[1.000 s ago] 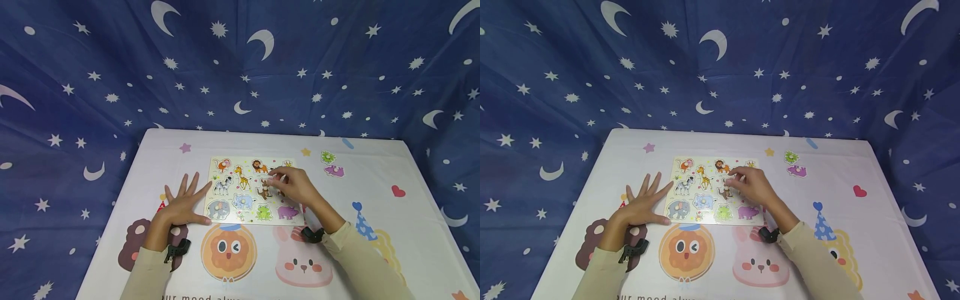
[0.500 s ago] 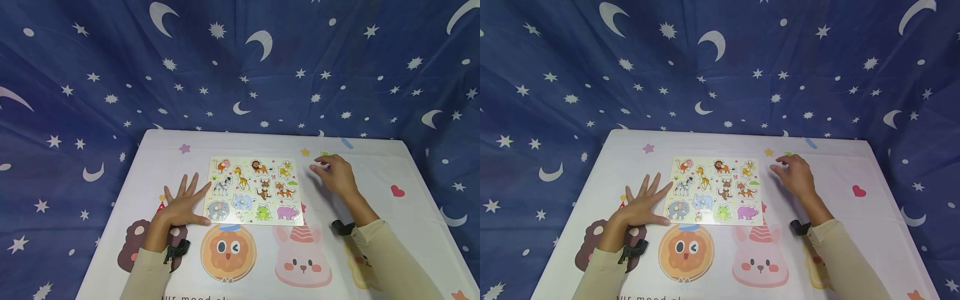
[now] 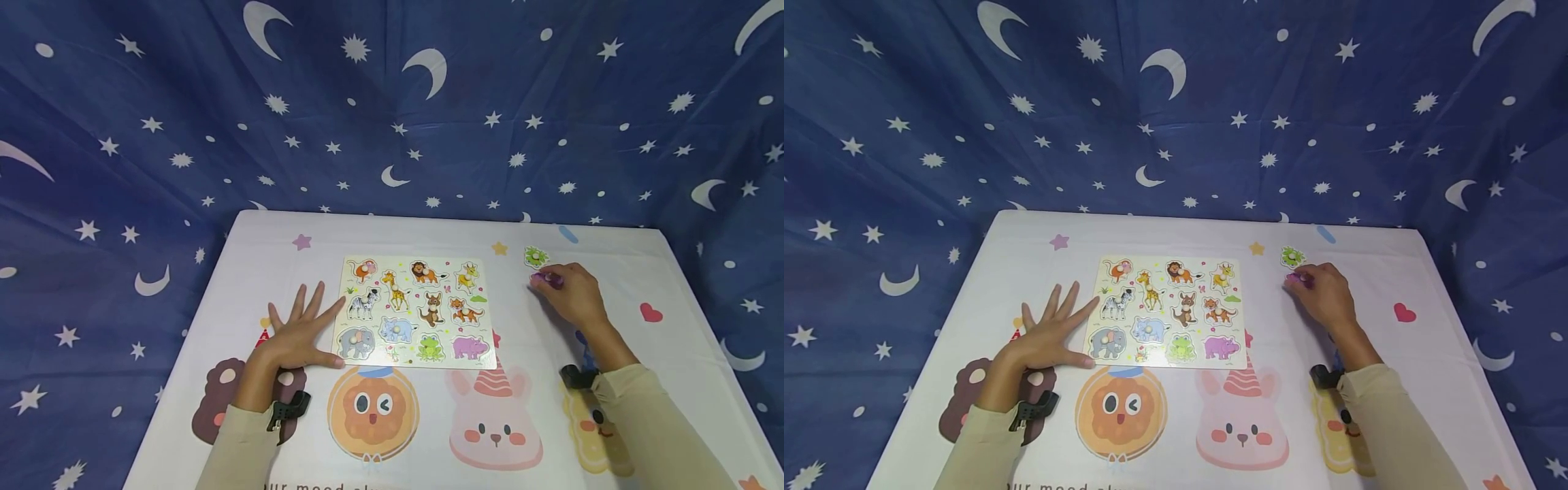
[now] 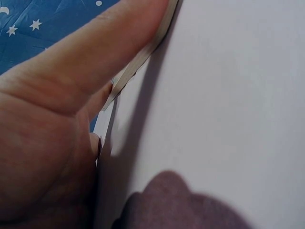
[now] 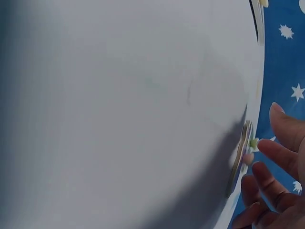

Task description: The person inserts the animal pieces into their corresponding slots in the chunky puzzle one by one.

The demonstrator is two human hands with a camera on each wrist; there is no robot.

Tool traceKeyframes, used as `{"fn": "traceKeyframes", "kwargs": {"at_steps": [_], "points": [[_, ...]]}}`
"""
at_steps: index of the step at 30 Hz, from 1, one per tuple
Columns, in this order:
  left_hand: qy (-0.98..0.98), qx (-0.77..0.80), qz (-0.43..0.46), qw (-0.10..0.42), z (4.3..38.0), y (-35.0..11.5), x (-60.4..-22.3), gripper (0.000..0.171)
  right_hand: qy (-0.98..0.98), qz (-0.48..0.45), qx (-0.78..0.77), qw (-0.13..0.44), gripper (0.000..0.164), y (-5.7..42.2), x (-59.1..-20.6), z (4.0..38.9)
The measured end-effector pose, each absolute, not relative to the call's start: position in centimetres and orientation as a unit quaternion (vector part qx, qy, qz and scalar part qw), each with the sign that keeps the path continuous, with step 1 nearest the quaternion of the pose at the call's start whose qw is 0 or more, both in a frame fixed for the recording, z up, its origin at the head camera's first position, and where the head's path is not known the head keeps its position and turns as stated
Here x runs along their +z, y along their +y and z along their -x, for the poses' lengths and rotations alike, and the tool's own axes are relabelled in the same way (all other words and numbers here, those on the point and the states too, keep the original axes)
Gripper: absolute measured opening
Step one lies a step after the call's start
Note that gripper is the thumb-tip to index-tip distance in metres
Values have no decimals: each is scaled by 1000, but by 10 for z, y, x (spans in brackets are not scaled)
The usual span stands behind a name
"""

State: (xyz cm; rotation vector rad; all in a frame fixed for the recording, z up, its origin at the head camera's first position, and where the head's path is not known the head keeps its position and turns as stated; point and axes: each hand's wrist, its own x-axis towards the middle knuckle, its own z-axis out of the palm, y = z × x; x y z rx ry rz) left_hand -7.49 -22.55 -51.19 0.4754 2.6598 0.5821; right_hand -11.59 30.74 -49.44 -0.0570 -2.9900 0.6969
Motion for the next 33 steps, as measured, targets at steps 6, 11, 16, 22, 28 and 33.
{"fn": "traceKeyframes", "kwargs": {"at_steps": [6,11,16,22,28,33], "points": [[946,205,-168,188,75,-225,-511,124,-974,36,220,33,40,317,-496,115],[946,209,-164,188,75,-225,-511,125,-973,51,221,29,41,324,-495,115],[946,210,-164,185,75,-225,-512,125,-972,72,221,18,44,328,-497,116],[945,214,-164,185,75,-225,-512,125,-971,78,224,17,42,330,-501,118],[945,213,-164,186,74,-225,-512,125,-969,87,230,16,40,330,-500,127],[945,213,-165,185,74,-225,-512,125,-966,95,241,17,42,328,-496,140]]}}
